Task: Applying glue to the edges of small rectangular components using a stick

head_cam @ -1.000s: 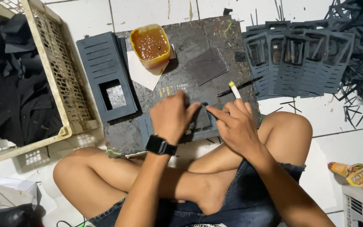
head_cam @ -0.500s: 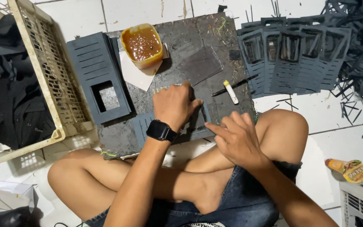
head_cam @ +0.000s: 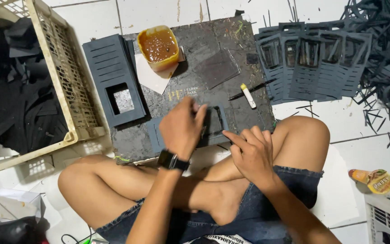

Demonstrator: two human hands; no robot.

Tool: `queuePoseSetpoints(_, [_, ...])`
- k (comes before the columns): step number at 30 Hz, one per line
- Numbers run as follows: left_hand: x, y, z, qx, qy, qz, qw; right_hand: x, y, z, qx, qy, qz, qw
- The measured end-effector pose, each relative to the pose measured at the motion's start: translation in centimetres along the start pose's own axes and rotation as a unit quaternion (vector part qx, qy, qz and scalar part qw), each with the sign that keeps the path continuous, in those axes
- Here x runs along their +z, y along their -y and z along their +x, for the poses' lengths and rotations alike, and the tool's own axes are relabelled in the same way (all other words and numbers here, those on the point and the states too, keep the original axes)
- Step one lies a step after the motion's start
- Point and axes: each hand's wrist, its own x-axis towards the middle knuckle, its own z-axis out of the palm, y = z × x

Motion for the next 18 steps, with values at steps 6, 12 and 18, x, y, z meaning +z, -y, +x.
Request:
queuePoseSetpoints(6, [0.5,5.9,-5.9,0.052,-0.049,0.095,0.993,1.0,2.9,0.1,0.008,-0.051,-0.086,0.995])
queuePoseSetpoints(12, [0.5,5.9,-6.1,0.055,-0.048,0.077,0.994,3.6,4.1,-0.8,-0.014,-0.048,-0.072,0.996])
queuePoseSetpoints(18, [0.2,6.1,-5.6,0.019,-0.011,0.045,0.999,2.7,6.7,-0.2,-0.004,-0.032,-0.083,0.996])
